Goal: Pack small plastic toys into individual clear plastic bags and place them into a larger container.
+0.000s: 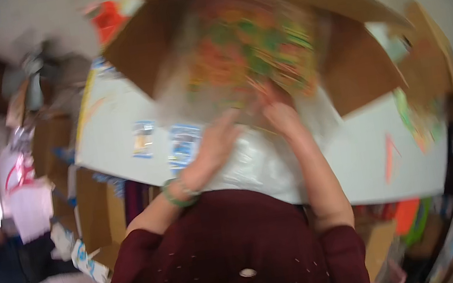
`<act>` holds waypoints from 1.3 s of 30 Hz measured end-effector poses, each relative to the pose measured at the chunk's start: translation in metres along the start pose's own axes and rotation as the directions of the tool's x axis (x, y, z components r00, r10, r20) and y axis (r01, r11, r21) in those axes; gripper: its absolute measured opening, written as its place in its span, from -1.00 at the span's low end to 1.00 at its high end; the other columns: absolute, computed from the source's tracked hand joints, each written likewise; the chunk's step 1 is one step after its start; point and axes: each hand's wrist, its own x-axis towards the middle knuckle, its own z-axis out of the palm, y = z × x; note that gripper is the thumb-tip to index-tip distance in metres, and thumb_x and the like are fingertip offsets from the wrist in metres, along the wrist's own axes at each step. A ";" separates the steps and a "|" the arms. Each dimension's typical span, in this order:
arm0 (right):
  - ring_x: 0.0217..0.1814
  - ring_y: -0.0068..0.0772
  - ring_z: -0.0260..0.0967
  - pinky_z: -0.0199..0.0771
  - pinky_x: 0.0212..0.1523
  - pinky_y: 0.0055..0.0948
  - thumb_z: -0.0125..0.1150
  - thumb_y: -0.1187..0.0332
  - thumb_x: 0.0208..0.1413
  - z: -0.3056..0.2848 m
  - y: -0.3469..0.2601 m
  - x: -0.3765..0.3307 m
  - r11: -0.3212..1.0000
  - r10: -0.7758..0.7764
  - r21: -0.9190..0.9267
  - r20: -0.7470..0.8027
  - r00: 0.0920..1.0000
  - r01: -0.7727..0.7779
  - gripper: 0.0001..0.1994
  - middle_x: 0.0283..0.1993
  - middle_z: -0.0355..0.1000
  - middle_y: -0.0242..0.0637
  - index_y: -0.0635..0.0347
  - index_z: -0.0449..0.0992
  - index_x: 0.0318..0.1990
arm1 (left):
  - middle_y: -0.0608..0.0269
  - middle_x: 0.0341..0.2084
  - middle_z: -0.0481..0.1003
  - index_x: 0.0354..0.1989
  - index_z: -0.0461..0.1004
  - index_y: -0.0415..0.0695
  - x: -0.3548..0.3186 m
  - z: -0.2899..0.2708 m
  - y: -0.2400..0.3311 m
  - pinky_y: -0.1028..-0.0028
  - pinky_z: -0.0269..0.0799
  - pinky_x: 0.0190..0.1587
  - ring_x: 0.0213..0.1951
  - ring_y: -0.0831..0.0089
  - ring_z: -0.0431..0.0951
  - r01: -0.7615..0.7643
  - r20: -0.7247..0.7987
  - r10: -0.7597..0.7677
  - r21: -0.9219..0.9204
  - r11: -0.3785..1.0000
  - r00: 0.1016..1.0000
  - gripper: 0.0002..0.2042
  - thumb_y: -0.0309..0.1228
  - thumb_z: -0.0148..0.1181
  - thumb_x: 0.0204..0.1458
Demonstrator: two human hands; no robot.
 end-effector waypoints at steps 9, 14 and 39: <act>0.22 -0.22 0.22 0.19 0.16 -0.34 -0.14 0.26 0.23 0.002 0.017 -0.032 0.976 0.158 0.092 0.324 0.933 -0.198 -0.61 0.19 0.28 -0.16 0.11 0.31 0.19 | -0.11 -0.50 0.43 -0.47 0.36 -0.25 -0.005 0.041 -0.007 0.09 0.33 -0.30 -0.37 -0.11 0.44 0.184 0.008 -0.185 -0.132 0.974 0.983 -0.80 -0.36 -0.03 0.08; 0.07 -0.14 0.34 0.30 0.01 -0.26 -0.12 0.34 0.18 0.024 0.018 -0.021 0.999 0.033 -0.005 0.227 0.973 -0.032 -0.65 0.08 0.37 -0.12 0.20 0.35 0.09 | -0.14 -0.52 0.44 -0.45 0.38 -0.29 -0.022 0.027 -0.009 0.10 0.37 -0.34 -0.37 -0.08 0.47 0.146 0.058 -0.150 0.062 0.987 0.987 -0.86 -0.44 0.01 -0.05; -0.18 0.13 0.39 0.34 -0.16 -0.07 0.08 0.32 -0.08 0.029 -0.025 -0.003 0.869 0.124 -0.480 0.451 0.884 0.123 -0.77 -0.27 0.44 0.03 0.24 0.37 -0.27 | 0.08 -0.55 0.44 -0.51 0.38 -0.23 -0.046 0.029 -0.018 0.32 0.38 -0.32 -0.41 0.18 0.51 -0.217 0.104 0.197 0.246 0.945 0.975 -0.94 -0.50 0.02 -0.14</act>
